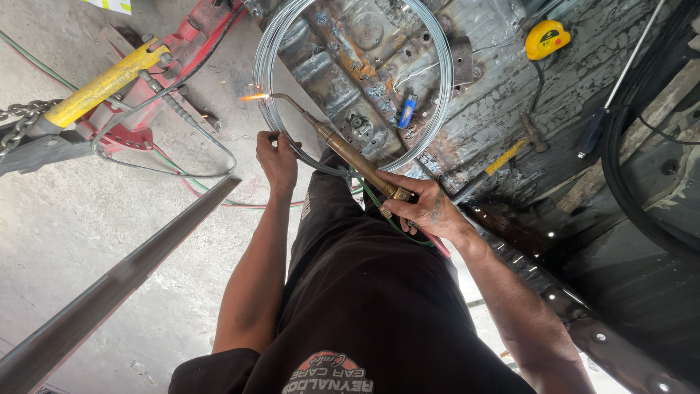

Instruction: The person lies under a vehicle on a lift and uses a handheld torch to heat a coiled length of wire, moving the flame along the coil. They then set the torch aside and handle the heated wire by hand, gathering and aligning the strands.

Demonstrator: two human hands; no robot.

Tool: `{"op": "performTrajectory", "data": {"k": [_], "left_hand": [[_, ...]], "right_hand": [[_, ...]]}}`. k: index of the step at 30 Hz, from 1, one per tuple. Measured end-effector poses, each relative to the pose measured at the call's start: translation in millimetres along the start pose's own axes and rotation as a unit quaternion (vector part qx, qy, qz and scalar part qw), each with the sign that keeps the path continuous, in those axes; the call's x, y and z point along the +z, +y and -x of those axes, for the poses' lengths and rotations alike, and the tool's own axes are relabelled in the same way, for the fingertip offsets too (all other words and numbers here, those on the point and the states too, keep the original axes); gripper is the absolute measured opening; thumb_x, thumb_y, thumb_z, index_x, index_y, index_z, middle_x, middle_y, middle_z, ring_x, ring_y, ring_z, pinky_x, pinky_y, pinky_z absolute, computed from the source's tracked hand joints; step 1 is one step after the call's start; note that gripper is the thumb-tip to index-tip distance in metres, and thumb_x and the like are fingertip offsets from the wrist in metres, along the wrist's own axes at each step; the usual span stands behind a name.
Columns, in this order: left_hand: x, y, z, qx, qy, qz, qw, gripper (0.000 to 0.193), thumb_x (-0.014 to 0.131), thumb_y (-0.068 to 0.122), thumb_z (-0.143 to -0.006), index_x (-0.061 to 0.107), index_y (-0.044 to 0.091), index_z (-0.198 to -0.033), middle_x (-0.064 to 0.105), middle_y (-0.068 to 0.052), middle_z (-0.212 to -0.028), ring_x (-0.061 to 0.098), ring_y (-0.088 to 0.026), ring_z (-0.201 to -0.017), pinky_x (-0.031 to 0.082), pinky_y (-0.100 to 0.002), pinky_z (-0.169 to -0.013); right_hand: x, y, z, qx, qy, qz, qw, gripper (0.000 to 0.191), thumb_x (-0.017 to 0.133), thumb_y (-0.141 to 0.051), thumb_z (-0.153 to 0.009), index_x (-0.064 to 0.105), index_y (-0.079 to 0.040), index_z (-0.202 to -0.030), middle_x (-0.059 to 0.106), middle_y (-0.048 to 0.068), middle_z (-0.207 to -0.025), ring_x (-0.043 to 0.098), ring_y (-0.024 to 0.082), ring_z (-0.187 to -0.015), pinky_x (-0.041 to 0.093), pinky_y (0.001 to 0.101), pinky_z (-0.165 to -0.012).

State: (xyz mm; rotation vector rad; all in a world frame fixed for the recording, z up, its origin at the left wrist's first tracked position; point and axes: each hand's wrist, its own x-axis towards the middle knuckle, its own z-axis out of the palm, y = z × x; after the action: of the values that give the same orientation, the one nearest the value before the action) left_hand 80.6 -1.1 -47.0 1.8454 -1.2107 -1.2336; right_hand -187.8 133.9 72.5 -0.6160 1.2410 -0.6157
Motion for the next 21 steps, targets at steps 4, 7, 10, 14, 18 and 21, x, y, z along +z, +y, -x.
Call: {"op": "performTrajectory", "data": {"k": [4,7,10,14,18,21], "left_hand": [[-0.3,-1.5,-0.3,-0.008,0.003,0.015,1.0,0.019,0.055,0.011,-0.103,0.052,-0.008,-0.105,0.063,-0.013,-0.087,0.078,-0.023,-0.077,0.062,-0.032,-0.057],[-0.6,-1.9,-0.6,0.002,0.003,0.032,0.999,0.019,0.055,0.011,-0.104,0.052,-0.008,-0.105,0.063,-0.013,-0.087,0.078,-0.023,-0.077,0.062,-0.032,-0.057],[-1.4,-2.2,-1.0,0.004,0.003,0.044,0.999,0.019,0.055,0.011,-0.104,0.052,-0.008,-0.103,0.063,-0.013,-0.089,0.077,-0.024,-0.076,0.062,-0.032,-0.057],[-2.2,-2.0,-0.7,-0.012,0.0,0.039,0.999,0.018,0.054,0.01,-0.104,0.052,-0.008,-0.103,0.063,-0.015,-0.087,0.078,-0.023,-0.077,0.062,-0.031,-0.058],[-3.1,-2.7,0.5,-0.002,0.0,0.046,0.999,0.018,0.054,0.01,-0.104,0.051,-0.007,-0.102,0.063,-0.015,-0.092,0.078,-0.023,-0.078,0.063,-0.031,-0.059],[-2.3,-3.3,1.1,-0.004,0.0,0.067,0.998,0.017,0.054,0.01,-0.104,0.05,-0.007,-0.103,0.063,-0.014,-0.092,0.077,-0.022,-0.078,0.063,-0.031,-0.059]], "right_hand": [[0.7,-2.3,-0.1,0.012,0.006,0.011,1.0,0.063,0.072,-0.014,-0.09,0.052,-0.012,-0.15,0.075,0.007,-0.08,0.061,0.008,-0.05,0.051,0.0243,-0.042],[0.7,-1.7,0.0,0.009,0.002,0.004,1.0,0.063,0.072,-0.014,-0.091,0.052,-0.012,-0.15,0.075,0.007,-0.08,0.061,0.008,-0.05,0.051,0.0242,-0.042],[0.8,0.6,0.4,0.011,0.003,0.001,1.0,0.063,0.072,-0.014,-0.09,0.052,-0.012,-0.15,0.075,0.007,-0.081,0.061,0.007,-0.05,0.051,0.0241,-0.042],[0.8,4.0,-1.3,-0.004,0.002,-0.003,1.0,0.062,0.072,-0.013,-0.091,0.052,-0.011,-0.149,0.075,0.007,-0.081,0.061,0.008,-0.049,0.051,0.0243,-0.041],[0.6,4.3,-5.3,-0.002,-0.004,-0.011,1.0,0.061,0.072,-0.013,-0.092,0.052,-0.011,-0.15,0.072,0.007,-0.079,0.061,0.008,-0.05,0.051,0.0244,-0.041],[0.8,3.0,-6.6,0.009,-0.001,0.012,1.0,0.062,0.071,-0.013,-0.091,0.051,-0.012,-0.15,0.073,0.006,-0.079,0.061,0.008,-0.05,0.051,0.0238,-0.042]]}}
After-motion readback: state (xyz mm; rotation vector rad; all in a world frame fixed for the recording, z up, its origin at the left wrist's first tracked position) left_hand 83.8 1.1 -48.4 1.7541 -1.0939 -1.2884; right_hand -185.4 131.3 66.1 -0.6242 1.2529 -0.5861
